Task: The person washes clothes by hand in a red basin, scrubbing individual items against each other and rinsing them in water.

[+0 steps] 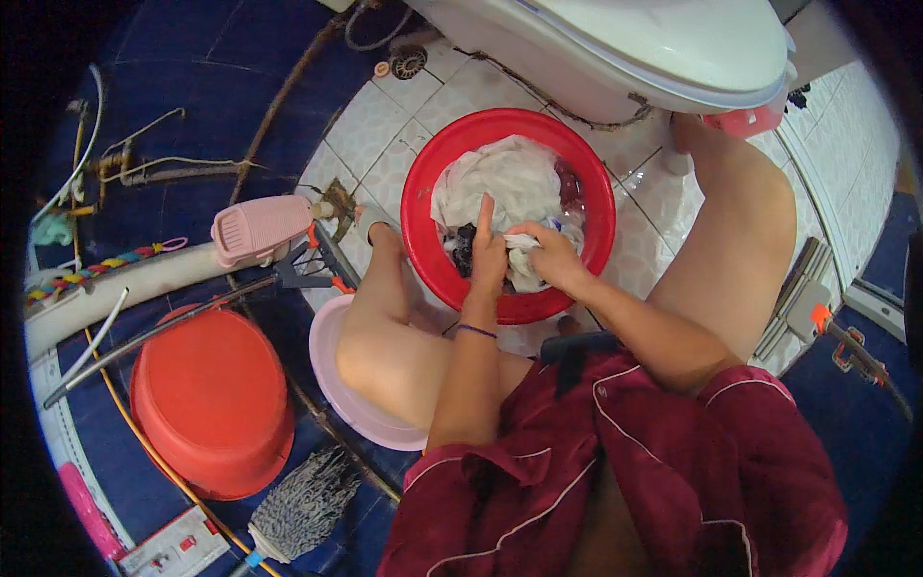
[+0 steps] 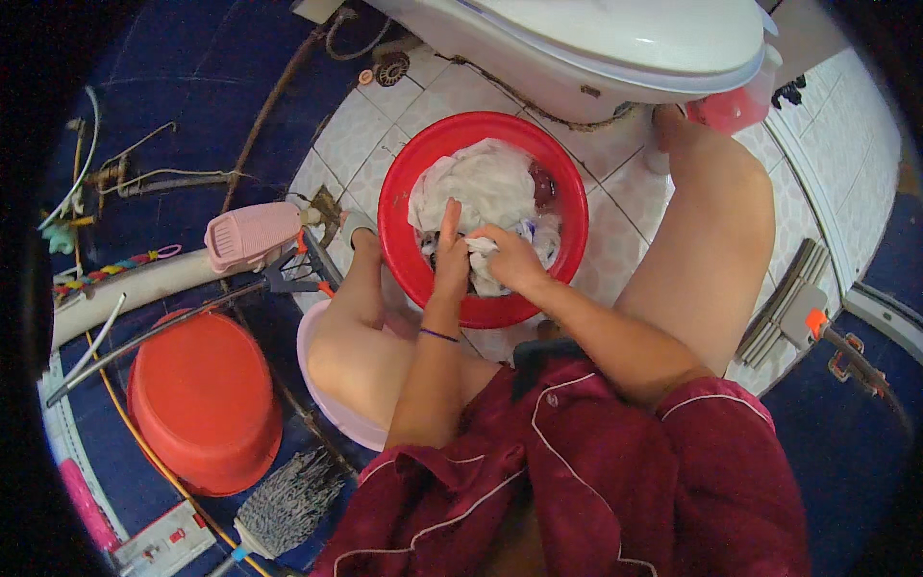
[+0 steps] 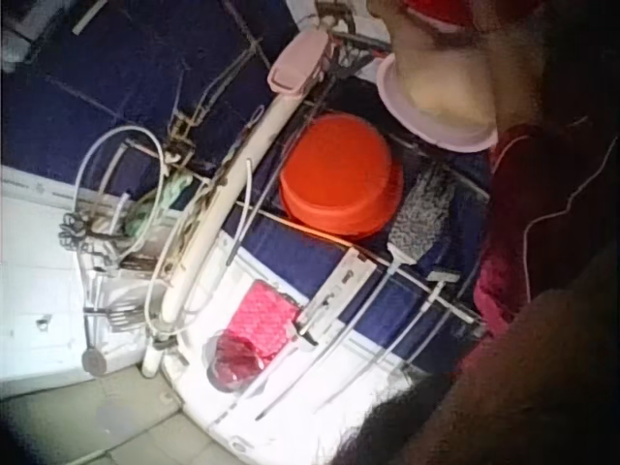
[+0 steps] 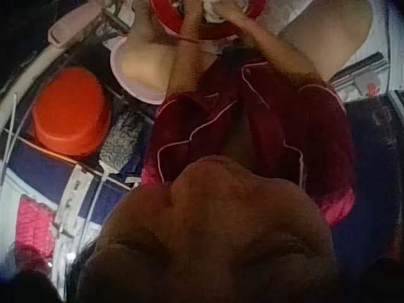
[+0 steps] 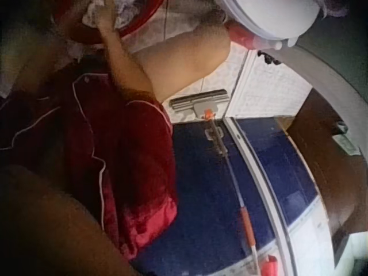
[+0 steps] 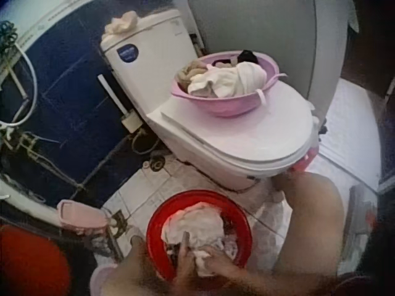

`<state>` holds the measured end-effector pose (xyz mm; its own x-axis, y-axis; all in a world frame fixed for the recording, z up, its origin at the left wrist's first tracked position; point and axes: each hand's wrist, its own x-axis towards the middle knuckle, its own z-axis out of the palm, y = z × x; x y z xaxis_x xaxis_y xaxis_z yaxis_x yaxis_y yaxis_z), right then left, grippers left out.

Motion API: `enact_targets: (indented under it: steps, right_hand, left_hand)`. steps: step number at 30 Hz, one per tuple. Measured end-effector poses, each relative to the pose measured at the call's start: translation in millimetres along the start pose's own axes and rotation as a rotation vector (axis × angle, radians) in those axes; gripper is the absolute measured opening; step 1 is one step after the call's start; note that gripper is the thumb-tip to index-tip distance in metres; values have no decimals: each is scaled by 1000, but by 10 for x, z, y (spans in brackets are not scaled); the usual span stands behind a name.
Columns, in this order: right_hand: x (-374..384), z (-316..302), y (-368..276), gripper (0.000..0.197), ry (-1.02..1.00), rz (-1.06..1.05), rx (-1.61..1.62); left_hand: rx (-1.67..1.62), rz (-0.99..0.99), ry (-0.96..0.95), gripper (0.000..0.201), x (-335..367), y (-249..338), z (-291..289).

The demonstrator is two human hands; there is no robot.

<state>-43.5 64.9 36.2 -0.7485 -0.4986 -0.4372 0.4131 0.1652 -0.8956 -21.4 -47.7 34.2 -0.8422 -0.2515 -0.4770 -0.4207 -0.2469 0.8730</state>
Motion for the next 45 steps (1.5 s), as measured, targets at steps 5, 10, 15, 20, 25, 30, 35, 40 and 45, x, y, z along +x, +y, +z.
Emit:
enact_targets:
  steps: [5,10,15,20,25,30,35,40,45]
  right_hand:
    - [180,-166,-167,27,-182,-240,-117]
    - [167,-287,-380,26,-259,-173,-82]
    - [279,-447,-169,54,289,-148,-797]
    - [364,-394,68,41,174,-137,-525]
    - [403,-362,574,36,36,11,-395]
    - [331,-193,740,55,18,456,-111]
    - [439,-343,961,58,86,577,480]
    - [456,-385,1374,24,-66,71,812]
    - [232,170,565,20,225,263,685]
  left_hand:
    - [385,248,-237,69,-52,-105,-111]
    - [238,130,-244,63,90,-194,-69]
    - [473,204,68,60,322,-322,-2]
    - [1088,136,-83,63,250,-1212,-319]
    - [1484,-106,-288,57,216,-1240,-211]
    - [1165,0,-110,45,269,-1021,-317]
    - [480,174,-11,36,-102,-364,391]
    - [718,501,35,19,-392,-304,628]
    - [529,268,431,23,125,-389,10]
